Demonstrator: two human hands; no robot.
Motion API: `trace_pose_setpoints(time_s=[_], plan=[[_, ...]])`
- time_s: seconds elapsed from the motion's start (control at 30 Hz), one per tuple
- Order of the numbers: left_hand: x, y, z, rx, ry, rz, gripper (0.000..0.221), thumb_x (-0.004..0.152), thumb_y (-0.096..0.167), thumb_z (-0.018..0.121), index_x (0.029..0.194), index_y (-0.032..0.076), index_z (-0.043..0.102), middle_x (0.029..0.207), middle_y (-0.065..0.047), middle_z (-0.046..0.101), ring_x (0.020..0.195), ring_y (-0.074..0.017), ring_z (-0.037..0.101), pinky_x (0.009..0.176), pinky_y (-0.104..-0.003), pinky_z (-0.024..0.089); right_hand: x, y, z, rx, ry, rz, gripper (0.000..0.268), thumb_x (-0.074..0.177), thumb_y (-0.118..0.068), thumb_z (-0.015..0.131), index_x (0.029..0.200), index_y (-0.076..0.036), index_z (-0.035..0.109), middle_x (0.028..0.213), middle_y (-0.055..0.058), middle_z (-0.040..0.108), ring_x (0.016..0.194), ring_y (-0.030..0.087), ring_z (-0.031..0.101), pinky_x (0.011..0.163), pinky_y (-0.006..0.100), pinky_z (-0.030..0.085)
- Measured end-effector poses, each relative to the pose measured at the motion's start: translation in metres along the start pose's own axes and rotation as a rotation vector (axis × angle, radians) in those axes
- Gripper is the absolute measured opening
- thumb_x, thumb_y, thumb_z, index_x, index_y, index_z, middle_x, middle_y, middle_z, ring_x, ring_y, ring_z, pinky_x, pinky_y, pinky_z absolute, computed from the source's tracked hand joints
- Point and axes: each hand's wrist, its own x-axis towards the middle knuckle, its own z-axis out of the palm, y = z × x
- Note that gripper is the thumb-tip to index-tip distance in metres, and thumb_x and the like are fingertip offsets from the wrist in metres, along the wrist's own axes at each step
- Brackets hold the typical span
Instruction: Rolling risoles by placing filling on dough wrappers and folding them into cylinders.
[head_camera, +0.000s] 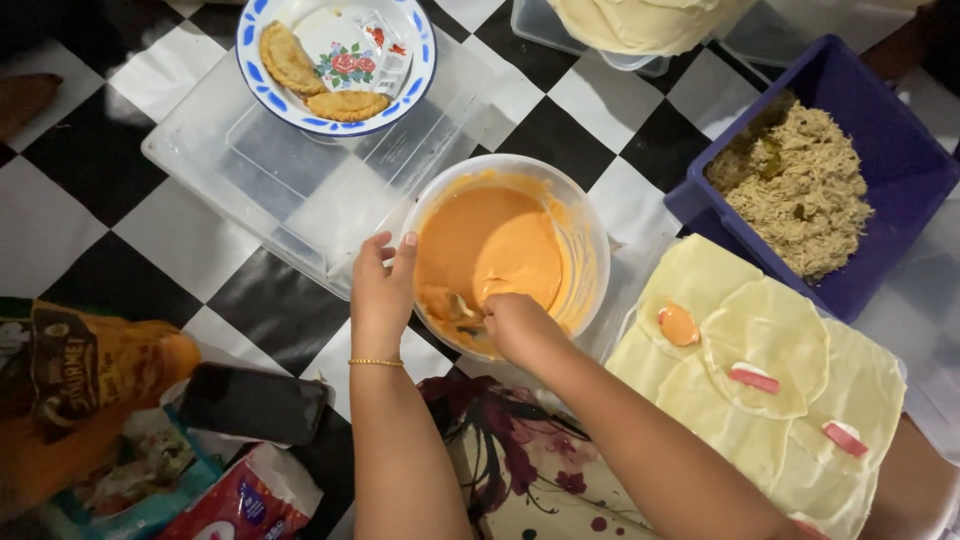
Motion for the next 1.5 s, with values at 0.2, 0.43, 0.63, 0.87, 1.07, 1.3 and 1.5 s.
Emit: trace_pose_setpoints(time_s=[0.2, 0.43, 0.63, 0.87, 1.07, 1.3, 1.5], plan=[[0.002, 0.0, 0.001, 0.043, -0.001, -0.005, 0.065, 0.103, 0.054, 0.055, 0.145, 0.004, 0.052, 0.138, -0.023, 0.057, 0.126, -0.0375, 0.062, 0.096, -0.051, 0.056, -0.007, 0.005, -0.004, -0.022, 0.01, 0.075, 0.028, 0.094, -0.027, 0.057, 0.107, -0.014, 0.078, 0.112, 0.018, 0.075, 0.116, 0.036, 0.069, 0.097, 0.048, 0.058], [-0.001, 0.0, 0.0, 0.043, 0.014, 0.05, 0.064, 0.104, 0.05, 0.057, 0.142, -0.001, 0.053, 0.135, -0.028, 0.058, 0.124, -0.0425, 0.062, 0.095, -0.053, 0.056, 0.007, -0.019, 0.002, -0.054, -0.094, 0.186, 0.033, 0.098, -0.019, 0.052, 0.12, -0.007, 0.074, 0.121, 0.02, 0.072, 0.123, 0.037, 0.065, 0.104, 0.048, 0.054], [-0.002, 0.005, -0.001, 0.048, 0.003, 0.012, 0.063, 0.104, 0.049, 0.056, 0.144, 0.001, 0.053, 0.136, -0.026, 0.058, 0.125, -0.0401, 0.062, 0.095, -0.052, 0.056, -0.008, -0.01, -0.001, 0.042, 0.058, 0.035, 0.025, 0.099, -0.02, 0.058, 0.114, -0.013, 0.077, 0.108, 0.017, 0.075, 0.114, 0.037, 0.07, 0.098, 0.046, 0.056], [0.005, -0.007, 0.003, 0.009, 0.009, 0.045, 0.065, 0.104, 0.052, 0.056, 0.143, 0.0, 0.054, 0.133, -0.026, 0.059, 0.122, -0.0405, 0.063, 0.094, -0.051, 0.057, -0.022, 0.013, -0.004, 0.421, 0.149, -0.019, 0.024, 0.093, -0.022, 0.068, 0.111, -0.011, 0.078, 0.089, 0.011, 0.079, 0.089, 0.026, 0.071, 0.079, 0.038, 0.058], [0.015, -0.021, 0.007, 0.015, 0.037, 0.078, 0.064, 0.102, 0.05, 0.059, 0.14, -0.002, 0.056, 0.129, -0.028, 0.062, 0.12, -0.0432, 0.063, 0.094, -0.053, 0.056, -0.071, 0.046, -0.021, 0.685, 0.216, -0.039, 0.025, 0.091, -0.02, 0.075, 0.111, -0.007, 0.081, 0.094, 0.016, 0.081, 0.087, 0.024, 0.074, 0.068, 0.035, 0.06], [0.019, -0.028, 0.019, 0.005, 0.097, 0.09, 0.058, 0.096, 0.048, 0.058, 0.131, 0.002, 0.061, 0.12, -0.016, 0.065, 0.104, -0.0289, 0.067, 0.092, -0.038, 0.054, -0.154, 0.148, -0.053, 0.851, 0.4, 0.328, 0.025, 0.092, -0.008, 0.069, 0.112, 0.001, 0.081, 0.074, 0.011, 0.062, 0.06, 0.019, 0.046, 0.051, 0.029, 0.034], [0.109, -0.127, 0.052, -0.131, 0.093, 0.348, 0.034, 0.1, 0.026, 0.062, 0.124, 0.002, 0.061, 0.103, -0.016, 0.069, 0.086, -0.0257, 0.065, 0.077, -0.037, 0.054, -0.233, 0.212, -0.066, 0.617, 0.729, 0.415, 0.027, 0.094, -0.017, 0.066, 0.112, 0.0, 0.078, 0.085, 0.005, 0.071, 0.065, 0.015, 0.051, 0.059, 0.026, 0.04]])
